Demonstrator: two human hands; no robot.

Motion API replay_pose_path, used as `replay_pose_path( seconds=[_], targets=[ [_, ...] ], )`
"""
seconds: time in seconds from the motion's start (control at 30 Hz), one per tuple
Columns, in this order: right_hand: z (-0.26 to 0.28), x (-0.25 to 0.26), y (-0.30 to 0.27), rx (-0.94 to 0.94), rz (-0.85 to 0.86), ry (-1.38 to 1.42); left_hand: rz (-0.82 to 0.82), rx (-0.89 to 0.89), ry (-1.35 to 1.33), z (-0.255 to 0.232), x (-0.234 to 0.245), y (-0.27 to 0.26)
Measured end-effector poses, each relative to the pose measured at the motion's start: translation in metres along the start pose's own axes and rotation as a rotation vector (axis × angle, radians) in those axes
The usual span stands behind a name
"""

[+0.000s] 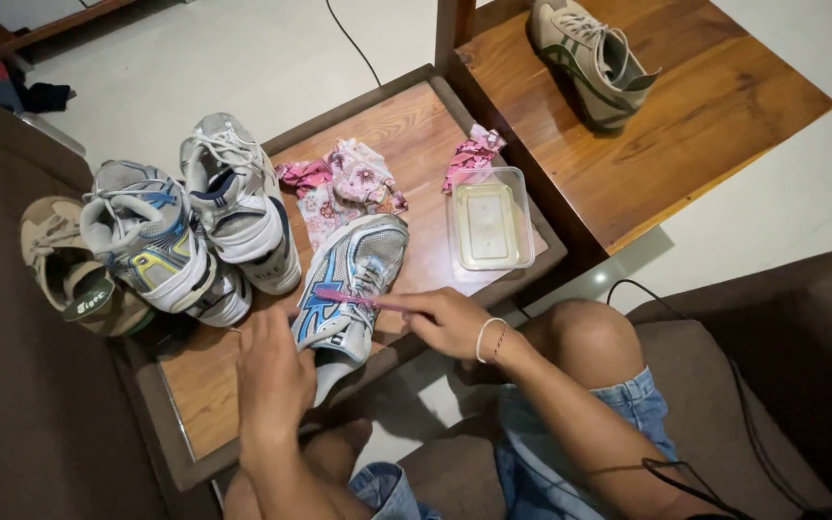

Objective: The person scrubs a white and blue sneaker with a pink toothbrush, repeatedly dipping it into a container of liquid. They clean the upper mesh, side panels, and sole of the shoe while holding it on a wooden table.

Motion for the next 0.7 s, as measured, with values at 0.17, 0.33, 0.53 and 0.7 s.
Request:
replay_pose_path(
  seconds=[0.17,0.33,0.53,0.7],
  targets=[
    [-0.013,0.016,0.006,-0.132,-0.198,-0.162,-0.028,-0.019,-0.024,-0.002,0.002,-0.002],
    [0.023,0.012,-0.002,0.076,0.021,0.064,0.033,0.075,-0.028,0.005,-0.005,-0.003],
    [0.027,0.041,-0.002,-0.061,-0.243,-0.107,0.107,0.242,-0.01,0.015,-0.015,-0.009],
    [0.047,0.035,-0.003,-0.128,-0.115,-0.049,0.191,0.306,0.048,0.025,-0.031,-0.012]
  ],
)
Point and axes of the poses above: each hand's wrist, its own y-axis towards the middle knuckle, its own x-axis out of the back of the hand, z = x × y, the point moved 8 cm from there along y, towards the middle knuckle, and after that the axes turned 11 degrees about -z, right-handed, at the moved point
